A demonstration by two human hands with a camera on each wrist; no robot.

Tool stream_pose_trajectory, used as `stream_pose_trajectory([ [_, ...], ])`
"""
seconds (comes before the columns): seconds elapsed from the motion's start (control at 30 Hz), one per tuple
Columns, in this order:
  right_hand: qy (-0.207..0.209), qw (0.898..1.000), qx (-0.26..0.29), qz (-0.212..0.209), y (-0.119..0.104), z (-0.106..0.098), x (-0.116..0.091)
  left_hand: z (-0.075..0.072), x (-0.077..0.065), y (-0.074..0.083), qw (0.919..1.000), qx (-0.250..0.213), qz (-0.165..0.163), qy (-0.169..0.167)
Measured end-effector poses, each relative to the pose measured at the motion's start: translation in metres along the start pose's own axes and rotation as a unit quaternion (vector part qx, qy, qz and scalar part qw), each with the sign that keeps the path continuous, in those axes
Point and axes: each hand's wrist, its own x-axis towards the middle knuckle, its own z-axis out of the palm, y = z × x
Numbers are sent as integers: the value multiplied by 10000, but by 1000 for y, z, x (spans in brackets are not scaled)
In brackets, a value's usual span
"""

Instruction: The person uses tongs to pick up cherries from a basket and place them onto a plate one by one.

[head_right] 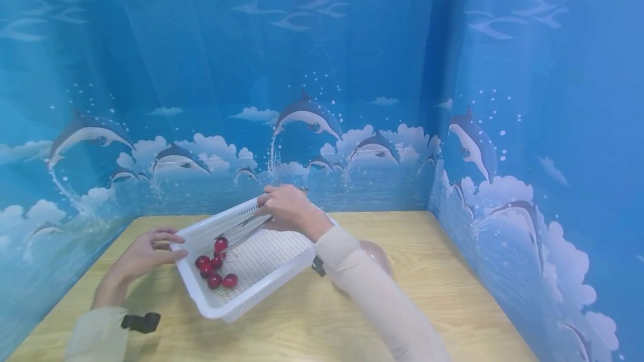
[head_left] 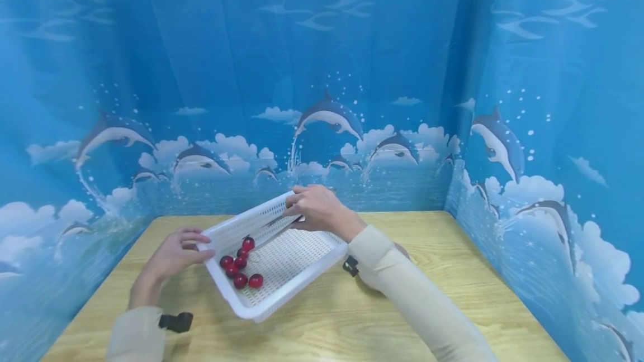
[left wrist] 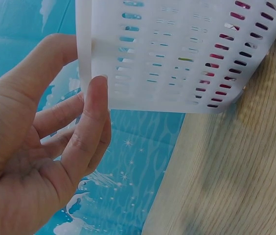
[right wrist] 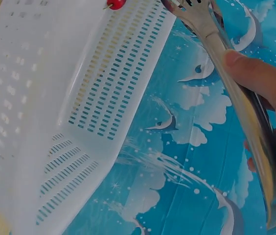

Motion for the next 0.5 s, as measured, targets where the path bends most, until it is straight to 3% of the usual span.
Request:
stream_pose_trajectory([
  [0.5, 930, 9950, 357, 51, 11, 1, -29, 0, 1, 0, 10000, 63, -26, 1],
])
